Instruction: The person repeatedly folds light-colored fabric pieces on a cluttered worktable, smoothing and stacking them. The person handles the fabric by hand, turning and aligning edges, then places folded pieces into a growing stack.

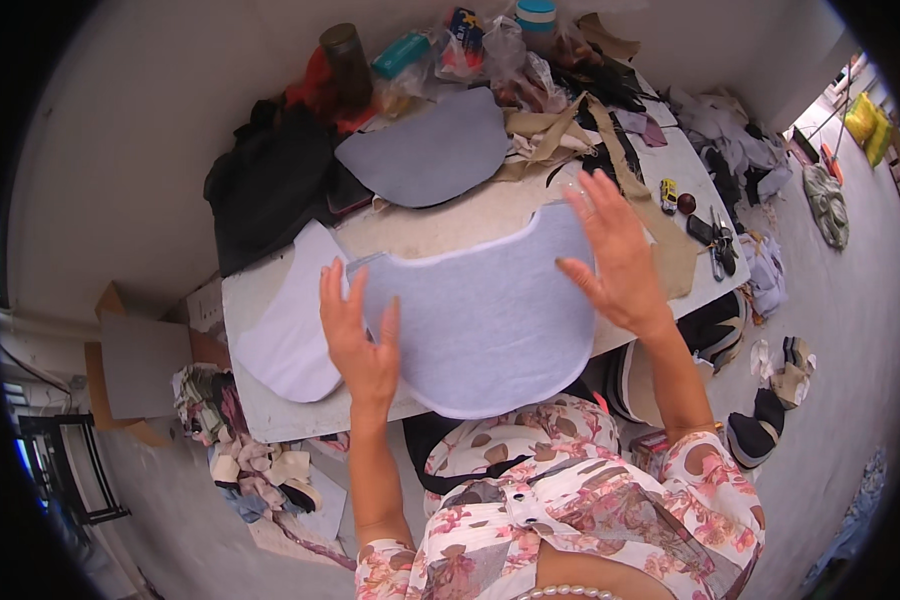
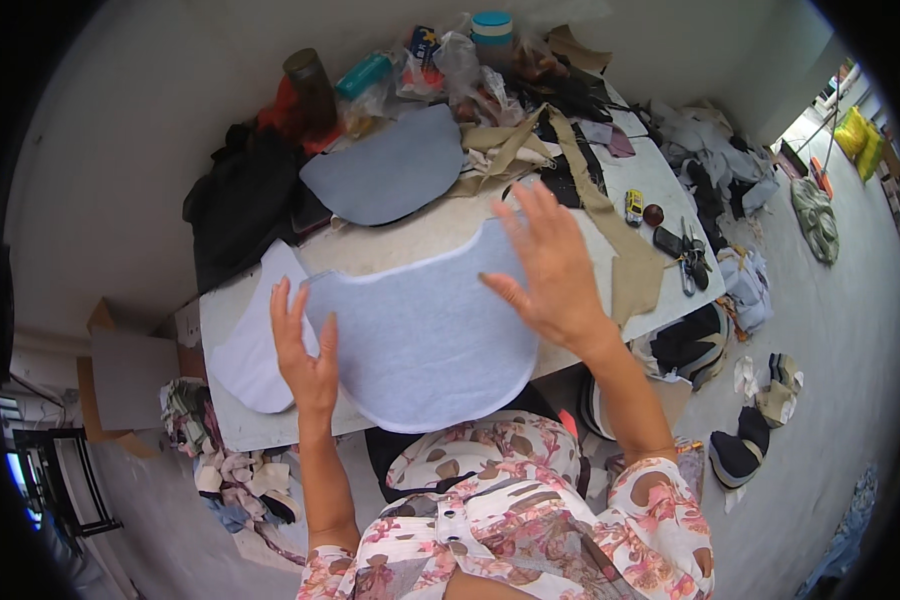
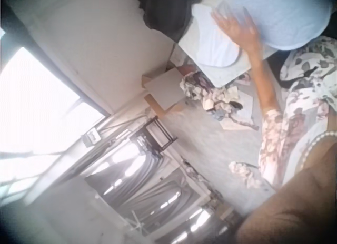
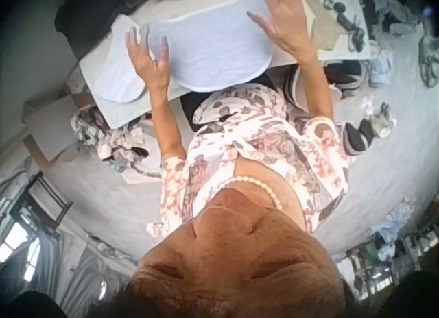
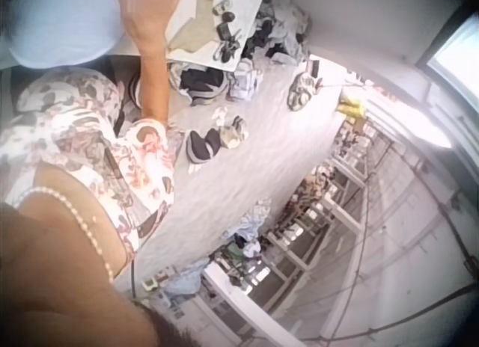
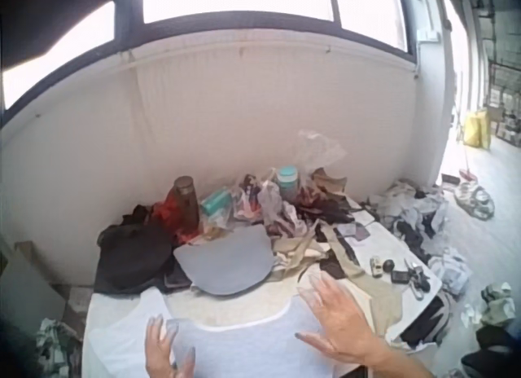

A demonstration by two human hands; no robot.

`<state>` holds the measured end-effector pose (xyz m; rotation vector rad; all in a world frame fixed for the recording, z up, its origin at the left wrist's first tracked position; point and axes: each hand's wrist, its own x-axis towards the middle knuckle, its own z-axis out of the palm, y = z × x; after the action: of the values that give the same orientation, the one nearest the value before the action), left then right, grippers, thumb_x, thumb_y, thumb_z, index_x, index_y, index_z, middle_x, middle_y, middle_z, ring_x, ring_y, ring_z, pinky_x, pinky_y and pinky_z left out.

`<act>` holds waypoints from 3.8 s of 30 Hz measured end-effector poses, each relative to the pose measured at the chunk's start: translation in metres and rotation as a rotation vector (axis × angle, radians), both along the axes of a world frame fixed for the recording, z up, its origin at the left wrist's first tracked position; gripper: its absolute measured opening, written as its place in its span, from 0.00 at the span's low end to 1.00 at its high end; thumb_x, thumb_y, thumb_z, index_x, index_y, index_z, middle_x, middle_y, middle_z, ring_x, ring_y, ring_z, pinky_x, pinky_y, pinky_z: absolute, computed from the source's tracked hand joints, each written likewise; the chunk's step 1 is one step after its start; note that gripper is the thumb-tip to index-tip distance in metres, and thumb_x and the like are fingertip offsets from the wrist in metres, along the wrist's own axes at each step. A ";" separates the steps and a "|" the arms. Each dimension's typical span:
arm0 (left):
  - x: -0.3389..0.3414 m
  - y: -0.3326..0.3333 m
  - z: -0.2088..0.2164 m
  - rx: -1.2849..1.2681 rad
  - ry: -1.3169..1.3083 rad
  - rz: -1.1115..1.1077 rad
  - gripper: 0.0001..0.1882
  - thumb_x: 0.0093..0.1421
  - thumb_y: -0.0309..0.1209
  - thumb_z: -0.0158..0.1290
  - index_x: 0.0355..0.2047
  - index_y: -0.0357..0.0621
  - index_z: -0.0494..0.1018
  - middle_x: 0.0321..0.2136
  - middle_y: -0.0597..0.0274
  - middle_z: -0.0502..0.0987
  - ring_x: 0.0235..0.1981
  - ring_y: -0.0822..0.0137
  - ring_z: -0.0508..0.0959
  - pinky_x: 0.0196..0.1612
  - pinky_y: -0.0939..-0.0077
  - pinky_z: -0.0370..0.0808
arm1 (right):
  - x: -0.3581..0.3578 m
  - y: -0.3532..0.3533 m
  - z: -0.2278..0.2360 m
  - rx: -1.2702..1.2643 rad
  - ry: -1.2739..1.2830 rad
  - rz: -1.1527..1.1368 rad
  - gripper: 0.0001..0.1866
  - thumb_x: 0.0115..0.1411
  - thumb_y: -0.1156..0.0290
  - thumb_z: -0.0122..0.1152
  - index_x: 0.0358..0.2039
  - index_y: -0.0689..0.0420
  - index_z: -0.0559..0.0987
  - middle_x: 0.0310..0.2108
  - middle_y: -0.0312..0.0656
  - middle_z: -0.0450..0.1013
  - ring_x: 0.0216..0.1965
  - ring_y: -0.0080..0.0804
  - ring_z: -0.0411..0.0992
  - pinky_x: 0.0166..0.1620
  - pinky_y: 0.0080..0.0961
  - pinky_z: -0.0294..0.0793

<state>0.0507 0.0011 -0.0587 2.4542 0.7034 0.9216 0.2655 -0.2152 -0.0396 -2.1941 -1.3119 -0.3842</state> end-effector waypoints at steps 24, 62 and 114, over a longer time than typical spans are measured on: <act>0.006 0.012 -0.031 0.185 0.357 -0.299 0.38 0.62 0.53 0.45 0.64 0.40 0.57 0.65 0.36 0.51 0.66 0.36 0.47 0.65 0.40 0.44 | -0.017 0.025 -0.050 -0.109 0.117 0.210 0.36 0.60 0.47 0.49 0.62 0.58 0.62 0.65 0.62 0.47 0.68 0.61 0.40 0.65 0.58 0.39; 0.082 0.152 -0.032 -1.103 -0.414 0.129 0.19 0.63 0.41 0.53 0.42 0.37 0.77 0.37 0.61 0.79 0.39 0.71 0.74 0.44 0.79 0.67 | 0.080 0.323 -0.054 -0.024 0.190 0.231 0.05 0.50 0.69 0.58 0.26 0.54 0.81 0.27 0.46 0.77 0.33 0.48 0.75 0.36 0.41 0.73; -0.048 0.017 0.047 -1.153 -0.646 -0.323 0.12 0.66 0.29 0.50 0.47 0.38 0.73 0.42 0.65 0.78 0.41 0.77 0.77 0.45 0.83 0.72 | -0.006 -0.022 0.046 0.584 1.189 0.203 0.15 0.67 0.62 0.52 0.45 0.59 0.77 0.31 0.27 0.74 0.29 0.08 0.67 0.30 0.07 0.64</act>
<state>0.0031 0.0182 -0.0119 1.1158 0.3884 0.7733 0.2590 -0.2372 0.0062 -1.3228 -0.5956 0.5122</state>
